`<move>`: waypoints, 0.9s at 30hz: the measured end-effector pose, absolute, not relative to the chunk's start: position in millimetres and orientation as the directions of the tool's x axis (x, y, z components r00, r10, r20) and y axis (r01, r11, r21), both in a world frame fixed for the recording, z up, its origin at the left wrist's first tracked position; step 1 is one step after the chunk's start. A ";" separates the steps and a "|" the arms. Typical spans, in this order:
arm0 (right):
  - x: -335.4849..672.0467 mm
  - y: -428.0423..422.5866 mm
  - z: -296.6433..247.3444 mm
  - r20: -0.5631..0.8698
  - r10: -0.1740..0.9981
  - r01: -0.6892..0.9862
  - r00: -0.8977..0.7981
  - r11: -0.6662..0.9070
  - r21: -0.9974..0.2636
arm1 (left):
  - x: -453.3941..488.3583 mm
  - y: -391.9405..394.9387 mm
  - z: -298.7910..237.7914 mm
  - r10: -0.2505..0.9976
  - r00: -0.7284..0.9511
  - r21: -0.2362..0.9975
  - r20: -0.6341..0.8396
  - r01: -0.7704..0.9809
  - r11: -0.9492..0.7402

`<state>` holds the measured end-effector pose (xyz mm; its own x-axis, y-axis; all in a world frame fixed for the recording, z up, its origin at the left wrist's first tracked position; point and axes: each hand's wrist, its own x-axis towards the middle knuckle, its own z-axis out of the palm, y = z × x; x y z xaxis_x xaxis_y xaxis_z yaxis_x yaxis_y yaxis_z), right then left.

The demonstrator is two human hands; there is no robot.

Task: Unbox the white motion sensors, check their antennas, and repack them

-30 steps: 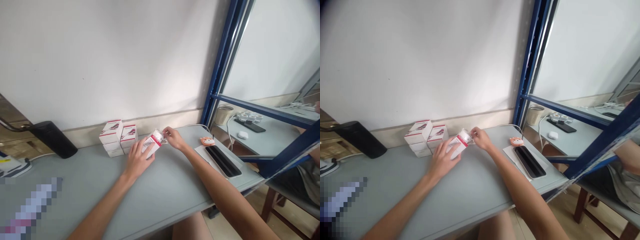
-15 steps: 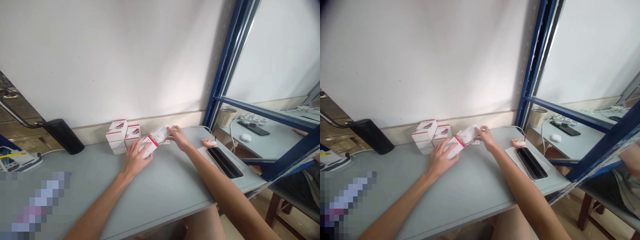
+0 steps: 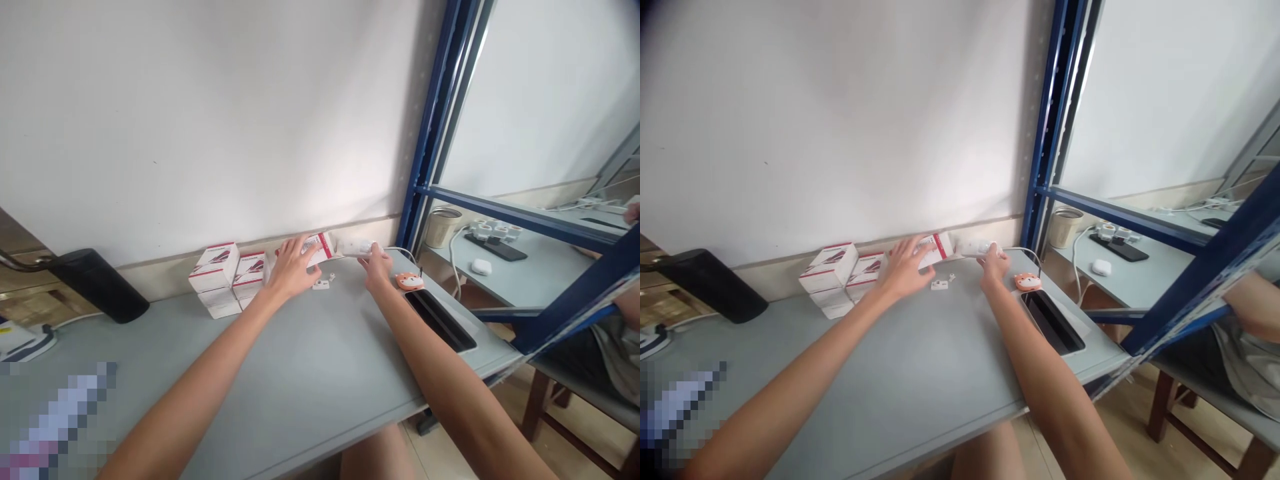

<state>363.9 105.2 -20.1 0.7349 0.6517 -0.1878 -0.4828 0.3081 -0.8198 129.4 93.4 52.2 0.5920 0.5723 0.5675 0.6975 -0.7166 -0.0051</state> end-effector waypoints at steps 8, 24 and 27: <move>364.8 118.1 -33.2 -0.240 0.567 -0.468 0.788 0.298 -0.832 | 129.7 124.6 1.8 0.670 0.579 0.109 0.464 0.713 -0.692; 323.7 82.4 8.3 0.000 0.856 -0.390 0.516 0.235 -0.890 | 104.1 43.4 -3.1 0.854 0.320 0.761 0.410 0.395 -0.514; 296.5 66.1 16.4 0.091 0.949 -0.317 0.301 0.190 -0.929 | 88.8 24.9 -5.9 0.946 0.324 0.991 0.028 -0.136 0.017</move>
<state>296.5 66.1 16.4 0.3014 0.9491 0.0910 -0.3166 0.1897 -0.9294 88.8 24.9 -5.9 0.3241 0.9456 0.0280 -0.1358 0.0172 0.9906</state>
